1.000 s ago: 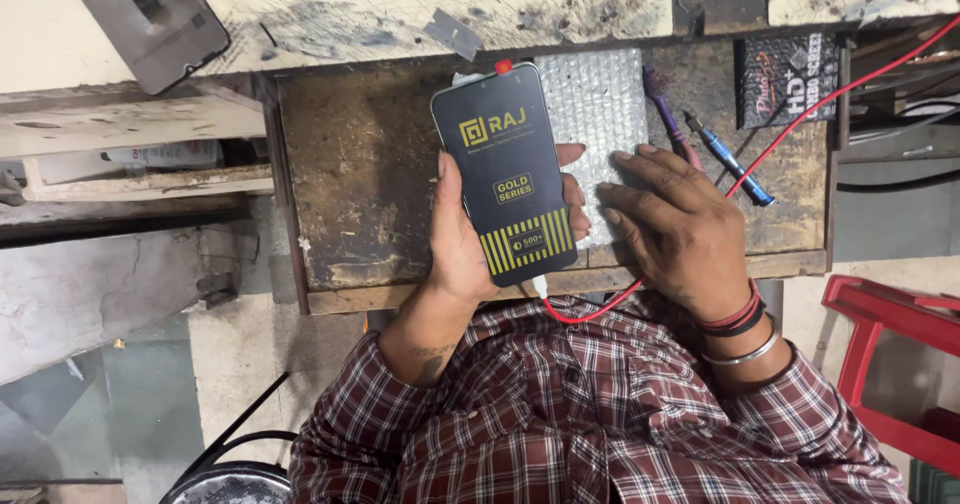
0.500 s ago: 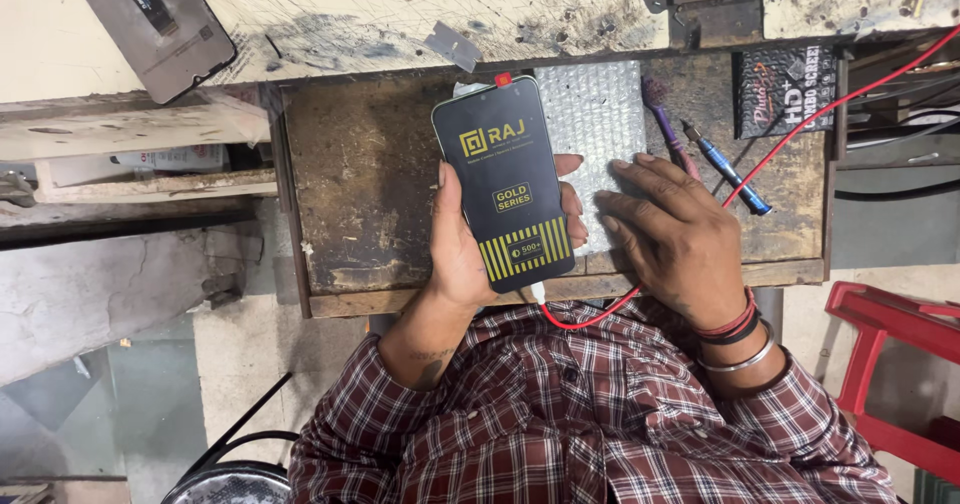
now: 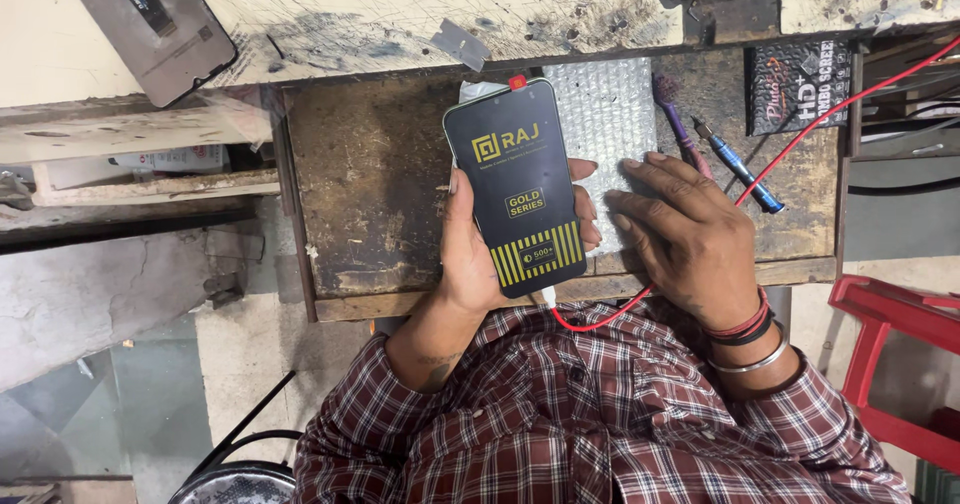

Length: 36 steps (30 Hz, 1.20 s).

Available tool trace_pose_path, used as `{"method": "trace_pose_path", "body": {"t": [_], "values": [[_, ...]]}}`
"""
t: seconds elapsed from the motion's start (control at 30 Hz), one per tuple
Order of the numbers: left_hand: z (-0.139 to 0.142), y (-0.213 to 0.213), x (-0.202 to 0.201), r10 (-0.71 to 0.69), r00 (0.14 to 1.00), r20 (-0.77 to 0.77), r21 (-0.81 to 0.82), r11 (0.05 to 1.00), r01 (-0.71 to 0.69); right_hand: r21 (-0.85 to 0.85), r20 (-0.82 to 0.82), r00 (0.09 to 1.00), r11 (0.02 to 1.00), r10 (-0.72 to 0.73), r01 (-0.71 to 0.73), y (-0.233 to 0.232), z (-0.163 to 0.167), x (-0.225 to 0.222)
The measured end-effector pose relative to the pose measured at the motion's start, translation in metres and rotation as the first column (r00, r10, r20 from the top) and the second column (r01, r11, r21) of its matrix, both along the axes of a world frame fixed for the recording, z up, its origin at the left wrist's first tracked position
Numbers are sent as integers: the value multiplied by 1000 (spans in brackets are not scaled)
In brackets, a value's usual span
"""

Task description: The person removes the back cover of a smartphone using a metal prying tool, then uses a screwdriver to unscrew internal components. The person handles the phone, a prying tool, and a screwdriver while working at a cluttered electronics repair bench.

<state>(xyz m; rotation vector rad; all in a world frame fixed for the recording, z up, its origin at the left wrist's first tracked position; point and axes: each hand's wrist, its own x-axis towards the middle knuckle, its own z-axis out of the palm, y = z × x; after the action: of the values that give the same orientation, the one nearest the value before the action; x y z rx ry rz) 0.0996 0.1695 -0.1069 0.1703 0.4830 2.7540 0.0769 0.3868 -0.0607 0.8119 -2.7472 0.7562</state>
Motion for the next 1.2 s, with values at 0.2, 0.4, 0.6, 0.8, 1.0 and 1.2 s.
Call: {"method": "trace_pose_path", "body": {"t": [0.2,0.4,0.6,0.8,1.0,1.2], "values": [[-4,0,2,-31,999,9,50,998,31,9,-6,1000,1000,2,-2,-1,-1,2],[-7,1,3,-27,1000,-10,46,999,28,16,-19,1000,1000,2,-2,-1,-1,5],[-3,0,3,-32,999,-41,40,999,34,3,-37,999,1000,0,0,1,-3,7],[-5,1,4,-28,999,-20,40,999,29,-73,-111,994,997,-24,16,8,-1,10],[-5,2,3,-19,1000,4,44,999,19,-386,40,968,898,246,-212,9,53,20],[-8,1,1,-34,998,-46,-36,999,32,-881,34,196,122,980,-456,-10,80,7]]}}
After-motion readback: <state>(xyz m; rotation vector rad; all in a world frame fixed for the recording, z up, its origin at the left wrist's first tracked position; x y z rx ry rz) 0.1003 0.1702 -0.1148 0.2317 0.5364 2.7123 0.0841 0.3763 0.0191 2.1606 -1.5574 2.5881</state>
